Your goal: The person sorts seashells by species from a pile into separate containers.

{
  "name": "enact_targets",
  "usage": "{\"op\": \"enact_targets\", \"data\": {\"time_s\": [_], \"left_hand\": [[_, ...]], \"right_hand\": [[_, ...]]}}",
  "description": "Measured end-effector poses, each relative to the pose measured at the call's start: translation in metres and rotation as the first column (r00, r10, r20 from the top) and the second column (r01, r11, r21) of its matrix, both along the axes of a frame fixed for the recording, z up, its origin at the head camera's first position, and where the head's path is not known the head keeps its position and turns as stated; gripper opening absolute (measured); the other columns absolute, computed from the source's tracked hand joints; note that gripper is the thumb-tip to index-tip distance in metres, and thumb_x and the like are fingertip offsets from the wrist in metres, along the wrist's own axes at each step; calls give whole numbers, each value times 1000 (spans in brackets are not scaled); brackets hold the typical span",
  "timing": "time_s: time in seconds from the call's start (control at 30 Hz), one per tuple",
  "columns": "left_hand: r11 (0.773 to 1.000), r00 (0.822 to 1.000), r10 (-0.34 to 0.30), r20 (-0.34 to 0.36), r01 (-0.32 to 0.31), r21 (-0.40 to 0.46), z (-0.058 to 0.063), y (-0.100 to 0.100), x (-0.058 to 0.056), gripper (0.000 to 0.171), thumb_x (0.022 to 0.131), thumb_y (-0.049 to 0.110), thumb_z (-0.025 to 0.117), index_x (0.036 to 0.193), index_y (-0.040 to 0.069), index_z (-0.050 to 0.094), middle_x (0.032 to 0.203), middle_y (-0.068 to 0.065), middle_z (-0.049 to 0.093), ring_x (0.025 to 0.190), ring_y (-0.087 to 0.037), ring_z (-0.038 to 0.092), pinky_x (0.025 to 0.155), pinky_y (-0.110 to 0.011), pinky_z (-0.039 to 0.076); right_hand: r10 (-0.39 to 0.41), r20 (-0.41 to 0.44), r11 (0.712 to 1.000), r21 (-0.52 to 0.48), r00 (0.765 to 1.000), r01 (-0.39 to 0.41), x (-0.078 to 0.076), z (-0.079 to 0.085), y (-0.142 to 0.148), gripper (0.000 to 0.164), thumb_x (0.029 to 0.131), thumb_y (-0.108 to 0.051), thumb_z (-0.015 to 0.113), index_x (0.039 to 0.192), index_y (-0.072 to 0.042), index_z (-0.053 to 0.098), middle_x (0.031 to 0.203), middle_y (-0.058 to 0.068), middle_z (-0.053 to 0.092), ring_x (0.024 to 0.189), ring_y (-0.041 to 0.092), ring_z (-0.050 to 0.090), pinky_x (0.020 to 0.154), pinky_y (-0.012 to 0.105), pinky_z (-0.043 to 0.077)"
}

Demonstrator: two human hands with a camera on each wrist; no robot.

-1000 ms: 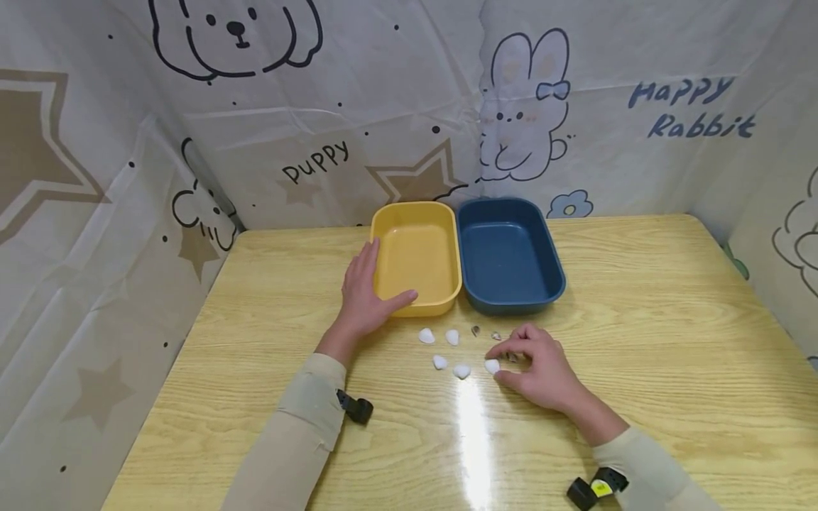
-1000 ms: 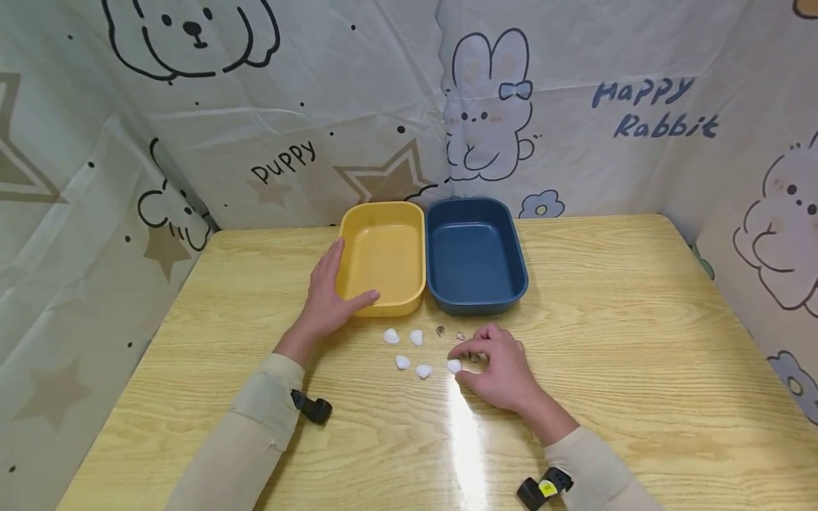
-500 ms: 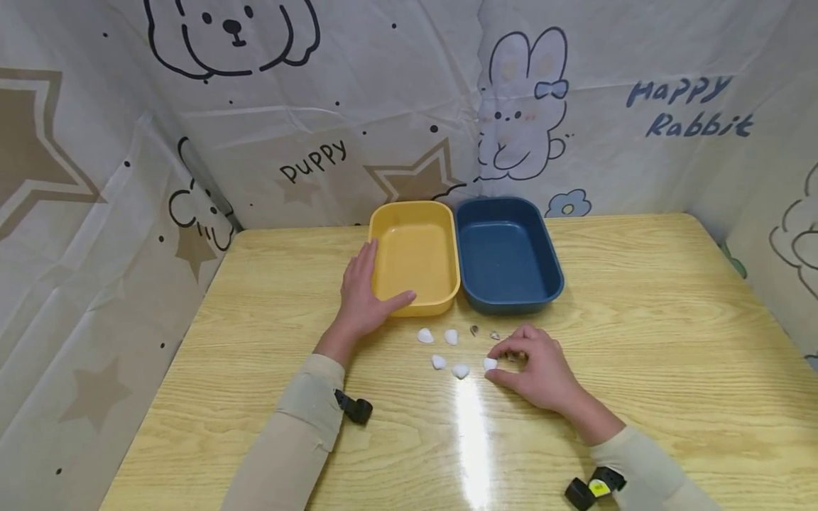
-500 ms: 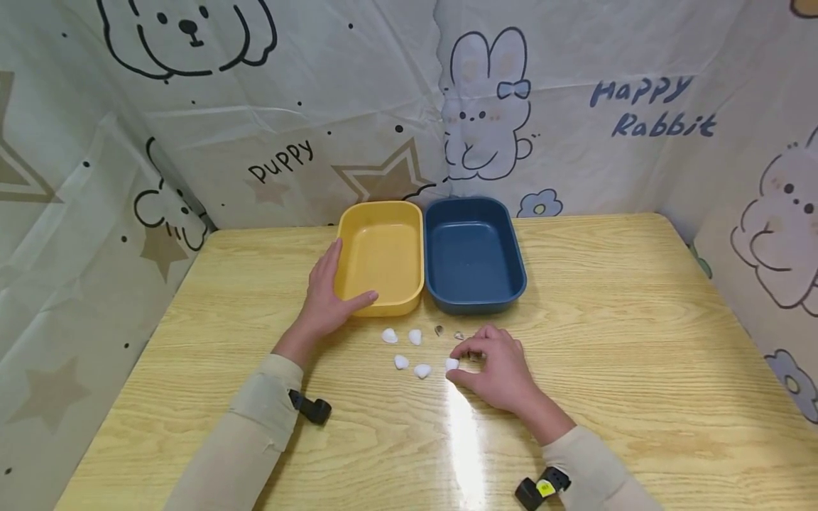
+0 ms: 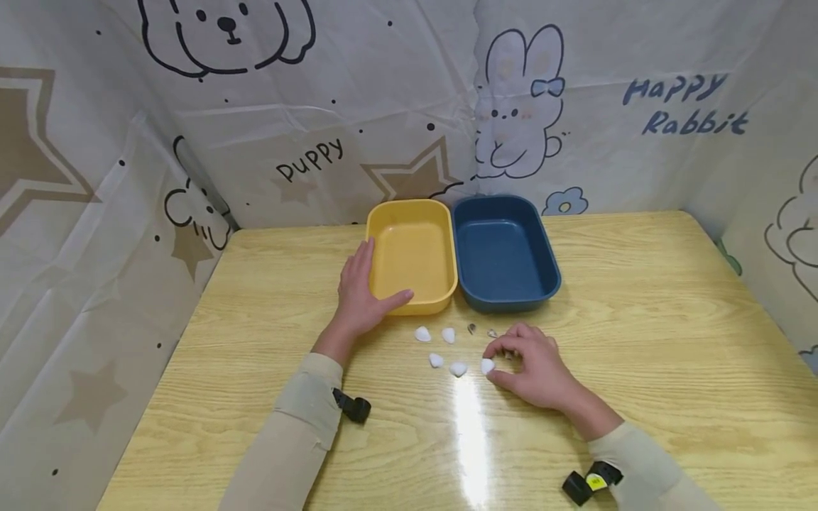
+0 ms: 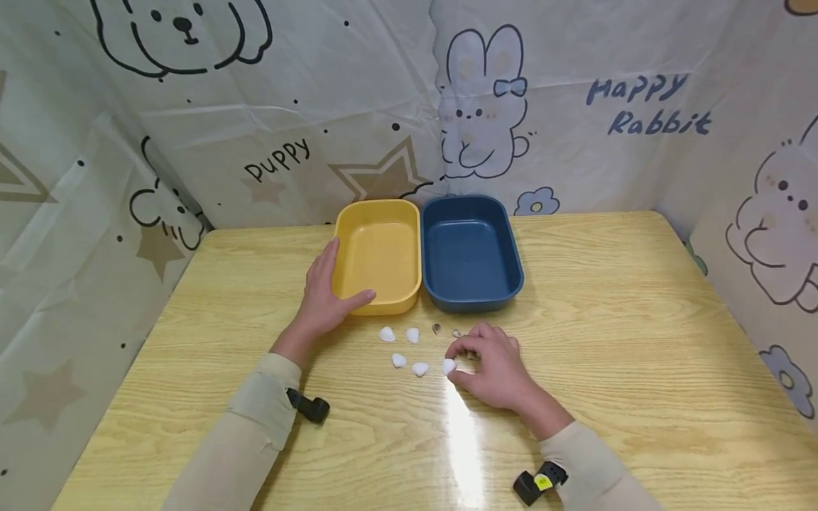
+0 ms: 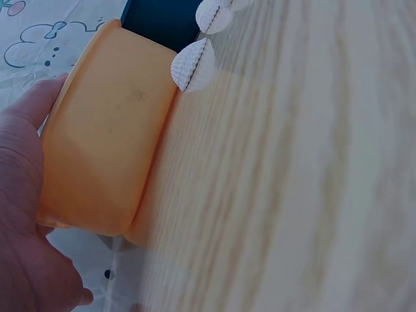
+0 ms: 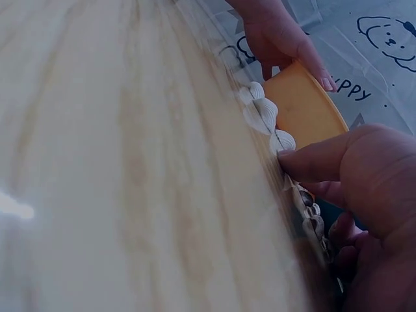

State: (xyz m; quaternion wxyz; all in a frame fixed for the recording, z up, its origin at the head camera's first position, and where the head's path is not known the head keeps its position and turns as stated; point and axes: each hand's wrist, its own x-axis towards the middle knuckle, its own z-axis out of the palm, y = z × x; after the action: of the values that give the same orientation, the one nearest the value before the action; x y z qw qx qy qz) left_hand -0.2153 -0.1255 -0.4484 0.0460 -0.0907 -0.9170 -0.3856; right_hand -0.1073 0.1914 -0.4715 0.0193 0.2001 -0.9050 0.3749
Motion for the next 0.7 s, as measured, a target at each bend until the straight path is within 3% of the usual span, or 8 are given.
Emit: {"op": "enact_targets", "data": {"time_s": [0.47, 0.7], "left_hand": [[1000, 1000, 2, -6, -2, 11, 0, 1, 0, 116, 77, 58, 78, 162, 27, 6, 166, 2, 6, 148, -35, 5, 115, -57, 8], [1000, 1000, 2, -8, -2, 14, 0, 1, 2, 116, 77, 57, 77, 162, 25, 6, 166, 2, 7, 148, -36, 6, 114, -58, 9]], "right_hand": [[16, 28, 1000, 17, 999, -17, -2, 5, 1, 23, 77, -24, 88, 92, -26, 71, 88, -7, 54, 88, 16, 48, 76, 40, 26], [-2, 39, 998, -58, 999, 5, 0, 6, 2, 21, 78, -21, 88, 92, -22, 72, 88, -3, 57, 83, 16, 51, 75, 34, 41]]}}
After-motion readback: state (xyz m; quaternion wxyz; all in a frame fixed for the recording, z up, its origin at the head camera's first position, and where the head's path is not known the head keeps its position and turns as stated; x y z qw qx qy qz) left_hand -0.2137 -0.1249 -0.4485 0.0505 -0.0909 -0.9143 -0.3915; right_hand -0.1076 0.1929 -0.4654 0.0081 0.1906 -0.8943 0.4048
